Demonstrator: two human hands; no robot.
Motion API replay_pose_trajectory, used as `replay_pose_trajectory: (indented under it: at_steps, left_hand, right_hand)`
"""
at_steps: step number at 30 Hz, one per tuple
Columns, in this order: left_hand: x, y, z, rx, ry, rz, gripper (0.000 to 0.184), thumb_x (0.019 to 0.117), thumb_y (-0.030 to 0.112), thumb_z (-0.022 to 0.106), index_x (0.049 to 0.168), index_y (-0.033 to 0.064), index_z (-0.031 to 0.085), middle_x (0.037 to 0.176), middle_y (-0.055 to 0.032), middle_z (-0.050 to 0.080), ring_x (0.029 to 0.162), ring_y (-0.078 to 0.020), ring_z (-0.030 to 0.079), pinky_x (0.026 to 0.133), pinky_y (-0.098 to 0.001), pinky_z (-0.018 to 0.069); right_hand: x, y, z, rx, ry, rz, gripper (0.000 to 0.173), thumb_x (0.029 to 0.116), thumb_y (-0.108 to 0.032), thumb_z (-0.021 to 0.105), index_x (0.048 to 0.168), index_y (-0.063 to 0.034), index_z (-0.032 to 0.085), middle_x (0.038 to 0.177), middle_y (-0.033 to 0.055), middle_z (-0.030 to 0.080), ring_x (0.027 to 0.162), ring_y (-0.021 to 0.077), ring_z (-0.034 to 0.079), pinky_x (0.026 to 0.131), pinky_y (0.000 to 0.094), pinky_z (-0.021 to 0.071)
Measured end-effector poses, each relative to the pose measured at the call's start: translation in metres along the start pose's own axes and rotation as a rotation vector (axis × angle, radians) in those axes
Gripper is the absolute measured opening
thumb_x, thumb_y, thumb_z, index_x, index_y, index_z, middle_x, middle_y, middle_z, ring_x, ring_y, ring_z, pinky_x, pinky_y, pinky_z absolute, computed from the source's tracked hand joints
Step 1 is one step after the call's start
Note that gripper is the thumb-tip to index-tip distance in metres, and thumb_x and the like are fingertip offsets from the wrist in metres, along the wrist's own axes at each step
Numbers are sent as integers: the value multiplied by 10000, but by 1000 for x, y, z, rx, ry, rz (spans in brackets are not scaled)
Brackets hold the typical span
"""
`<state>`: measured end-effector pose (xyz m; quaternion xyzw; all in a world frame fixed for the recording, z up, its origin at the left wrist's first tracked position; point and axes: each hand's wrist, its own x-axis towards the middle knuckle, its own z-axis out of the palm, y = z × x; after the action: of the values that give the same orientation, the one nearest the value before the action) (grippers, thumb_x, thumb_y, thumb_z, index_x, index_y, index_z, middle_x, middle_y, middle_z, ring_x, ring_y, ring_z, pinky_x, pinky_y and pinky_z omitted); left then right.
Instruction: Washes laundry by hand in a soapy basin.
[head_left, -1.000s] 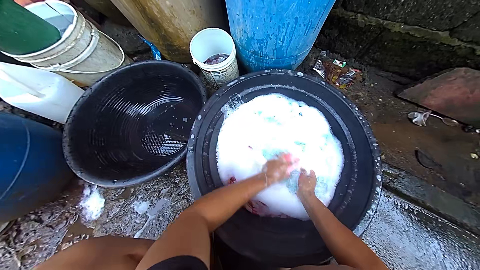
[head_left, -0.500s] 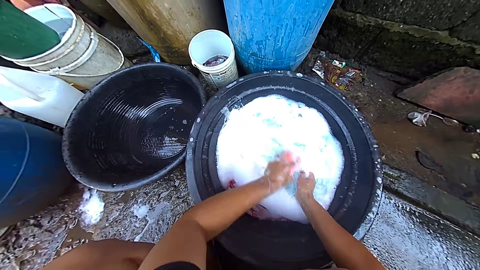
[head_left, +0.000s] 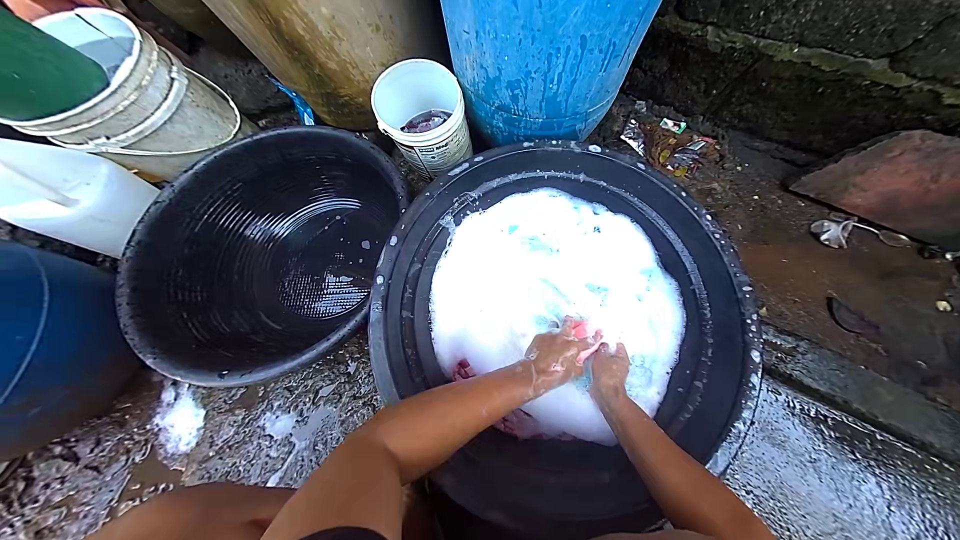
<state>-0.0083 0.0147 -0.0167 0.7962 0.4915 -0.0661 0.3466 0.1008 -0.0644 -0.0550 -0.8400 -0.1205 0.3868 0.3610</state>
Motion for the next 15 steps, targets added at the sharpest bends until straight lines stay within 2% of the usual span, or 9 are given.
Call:
replay_pose_trajectory:
  at_steps: [2, 3, 5, 7, 9, 10, 12, 14, 15]
  left_hand:
    - [3, 0, -29, 41, -145, -54, 543, 1028, 187, 567, 1557, 159, 451, 1595, -259, 377, 1347, -488, 507, 1058, -609, 450]
    - [21, -16, -38, 35, -110, -100, 526, 1031, 197, 576, 1543, 146, 470, 1592, -272, 369, 1357, -505, 484, 1064, -626, 440]
    - [49, -43, -23, 41, 5, -138, 540, 976, 229, 654, 1500, 175, 533, 1567, -286, 386, 1346, -516, 481, 1030, -651, 465]
    - [33, -18, -10, 79, -84, -76, 572, 988, 244, 612, 1540, 176, 478, 1597, -277, 346, 1354, -497, 486, 1028, -625, 478]
    - [3, 17, -3, 57, -167, 30, 555, 991, 208, 603, 1530, 145, 491, 1581, -262, 383, 1319, -478, 527, 1011, -620, 483]
    - [0, 19, -7, 44, -185, 30, 525, 1004, 198, 594, 1516, 120, 504, 1570, -262, 407, 1323, -472, 531, 1032, -616, 469]
    - [22, -5, -24, 44, -157, -84, 505, 1023, 192, 574, 1518, 122, 502, 1592, -250, 381, 1382, -458, 482, 1090, -593, 438]
    - [48, -23, -23, 57, -87, -186, 548, 1007, 214, 614, 1537, 182, 481, 1602, -263, 335, 1389, -476, 453, 1060, -604, 465]
    - [45, -19, -13, 64, -82, -177, 574, 993, 205, 615, 1547, 188, 465, 1603, -274, 322, 1380, -489, 453, 1039, -614, 477]
  right_hand:
    - [-3, 1, -3, -11, -14, 16, 409, 1085, -100, 462, 1422, 131, 451, 1406, 349, 516, 1342, 412, 500, 1123, 511, 372]
    - [-1, -1, -4, -12, -17, 21, 419, 1089, -111, 460, 1436, 124, 440, 1424, 343, 506, 1360, 404, 487, 1133, 504, 365]
    - [-2, 0, -2, -6, -13, 30, 425, 1088, -111, 463, 1445, 118, 434, 1433, 337, 502, 1369, 394, 479, 1142, 489, 358]
    - [-2, -2, 0, 17, 0, 21, 405, 1082, -101, 475, 1421, 120, 458, 1399, 335, 528, 1339, 390, 506, 1123, 491, 378]
    - [0, 1, 2, 75, 29, -8, 343, 1066, -79, 495, 1338, 130, 508, 1277, 326, 590, 1212, 373, 578, 1036, 494, 443]
    - [-2, 2, 0, 82, 21, 1, 364, 1069, -83, 493, 1359, 136, 492, 1301, 331, 577, 1229, 372, 569, 1052, 488, 432]
    - [-3, 0, -3, 68, -12, 33, 444, 1082, -126, 494, 1440, 128, 430, 1422, 335, 510, 1346, 380, 501, 1132, 477, 371]
    - [-1, -1, -3, 52, -7, 35, 449, 1084, -133, 491, 1449, 119, 425, 1436, 330, 501, 1362, 380, 487, 1141, 473, 362]
    - [-1, 1, -1, 50, -4, 34, 435, 1084, -126, 488, 1441, 118, 437, 1428, 328, 508, 1355, 379, 494, 1139, 475, 365]
